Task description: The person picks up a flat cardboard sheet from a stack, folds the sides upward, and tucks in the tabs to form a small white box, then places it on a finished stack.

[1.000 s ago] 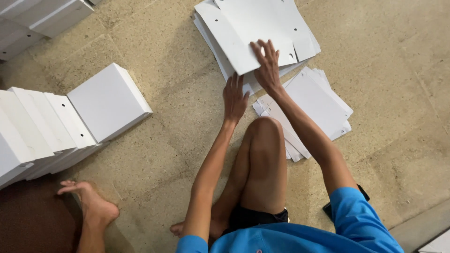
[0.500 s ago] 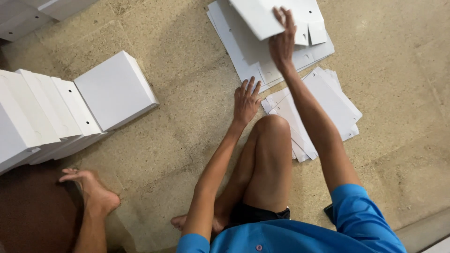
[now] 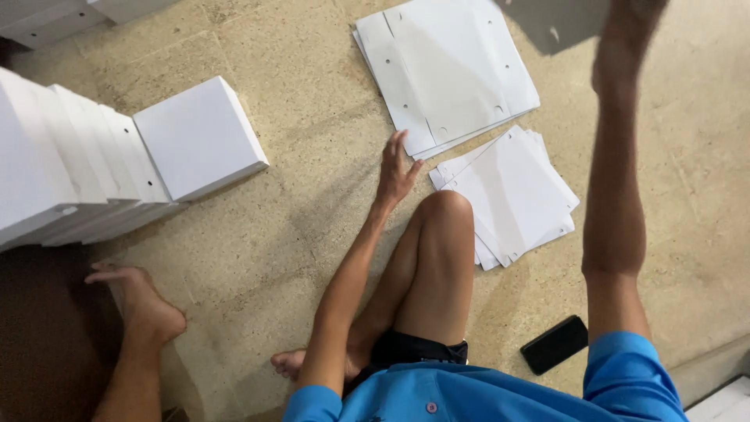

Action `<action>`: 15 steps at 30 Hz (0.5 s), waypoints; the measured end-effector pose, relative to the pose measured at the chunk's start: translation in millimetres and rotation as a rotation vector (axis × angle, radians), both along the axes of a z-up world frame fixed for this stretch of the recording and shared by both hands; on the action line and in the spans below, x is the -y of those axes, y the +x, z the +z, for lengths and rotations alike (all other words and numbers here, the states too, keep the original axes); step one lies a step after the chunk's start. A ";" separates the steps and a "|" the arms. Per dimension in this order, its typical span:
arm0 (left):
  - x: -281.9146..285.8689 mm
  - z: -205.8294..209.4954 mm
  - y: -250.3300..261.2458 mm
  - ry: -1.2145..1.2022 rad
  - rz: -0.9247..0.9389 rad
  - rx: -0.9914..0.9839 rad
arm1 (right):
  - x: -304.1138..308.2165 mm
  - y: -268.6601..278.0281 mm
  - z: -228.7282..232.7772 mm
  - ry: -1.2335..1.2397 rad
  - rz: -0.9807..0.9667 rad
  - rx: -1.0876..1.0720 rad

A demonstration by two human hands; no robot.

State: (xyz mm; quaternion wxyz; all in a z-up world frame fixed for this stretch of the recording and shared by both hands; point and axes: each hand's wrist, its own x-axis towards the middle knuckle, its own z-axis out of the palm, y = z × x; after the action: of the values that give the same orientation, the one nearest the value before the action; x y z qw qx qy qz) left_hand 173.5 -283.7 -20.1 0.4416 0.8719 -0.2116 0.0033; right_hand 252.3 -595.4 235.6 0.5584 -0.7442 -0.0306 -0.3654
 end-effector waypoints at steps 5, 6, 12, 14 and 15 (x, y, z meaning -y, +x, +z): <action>-48.5 75.9 -15.1 -0.659 0.323 -0.361 | -3.8 -61.6 52.5 0.330 0.375 -0.254; -63.9 96.7 -21.1 -0.659 0.339 -0.353 | -8.3 -66.6 55.7 0.331 0.393 -0.254; -154.5 166.7 -76.0 -1.086 0.365 -0.147 | -33.0 -64.0 7.2 0.685 0.494 -0.554; -178.9 168.2 -104.6 -0.972 0.635 -0.205 | -57.6 -66.5 -15.3 0.623 0.581 -0.734; -191.2 158.5 -119.1 -0.972 0.660 -0.201 | -73.5 -67.7 -25.5 0.619 0.601 -0.748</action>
State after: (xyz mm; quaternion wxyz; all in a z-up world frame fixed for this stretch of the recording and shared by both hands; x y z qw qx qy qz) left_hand 54.3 -92.5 138.4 0.7836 0.5856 0.1389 0.1544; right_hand 184.6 -521.9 210.2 0.8026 -0.5831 0.0677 0.1060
